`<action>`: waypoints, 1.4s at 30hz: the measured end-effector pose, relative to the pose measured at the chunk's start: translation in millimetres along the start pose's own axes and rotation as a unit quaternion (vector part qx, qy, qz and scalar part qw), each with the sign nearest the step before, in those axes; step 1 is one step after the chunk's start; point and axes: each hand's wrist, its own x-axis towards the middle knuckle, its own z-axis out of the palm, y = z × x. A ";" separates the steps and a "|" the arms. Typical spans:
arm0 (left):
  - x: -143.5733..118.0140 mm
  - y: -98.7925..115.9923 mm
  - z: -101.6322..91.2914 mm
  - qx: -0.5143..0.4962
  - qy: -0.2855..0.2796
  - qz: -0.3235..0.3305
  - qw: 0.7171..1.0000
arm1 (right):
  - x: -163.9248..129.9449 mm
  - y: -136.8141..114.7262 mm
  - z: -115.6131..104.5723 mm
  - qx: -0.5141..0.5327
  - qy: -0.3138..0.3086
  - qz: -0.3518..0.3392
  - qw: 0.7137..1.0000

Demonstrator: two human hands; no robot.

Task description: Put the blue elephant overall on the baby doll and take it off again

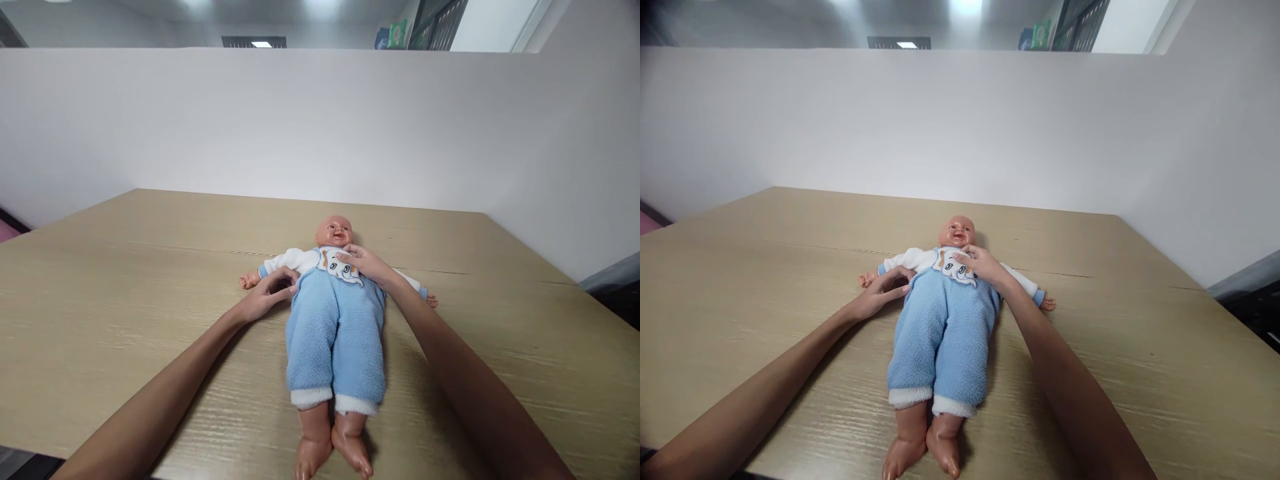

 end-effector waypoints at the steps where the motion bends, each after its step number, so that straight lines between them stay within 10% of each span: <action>1: 0.4 0.3 0.2 -0.002 0.000 0.002 1.000 | -0.2 -0.2 0.1 0.001 0.000 0.002 1.000; 14: 9.1 6.1 18.7 -0.014 0.084 -0.072 0.994 | -5.8 -8.3 2.0 -0.006 -0.004 0.019 1.000; 22: 14.9 -0.9 26.5 -0.010 0.122 -0.061 0.991 | -19.8 -11.2 -0.6 -0.181 0.070 -0.005 0.981; 27: 14.8 -2.2 37.2 0.101 0.186 -0.020 0.977 | -77.9 -1.0 -14.2 -0.462 0.248 -0.065 0.849; 32: 13.9 6.1 41.3 0.172 0.245 -0.004 0.954 | -149.1 42.1 -68.6 -0.570 0.269 -0.081 0.772; 37: 33.8 43.3 48.1 0.249 0.279 0.064 0.925 | -173.7 74.9 -108.8 -0.539 0.236 -0.097 0.803; 42: 83.2 77.4 73.9 0.372 0.105 0.132 0.913 | -167.2 71.0 -111.7 -0.458 0.231 -0.113 0.851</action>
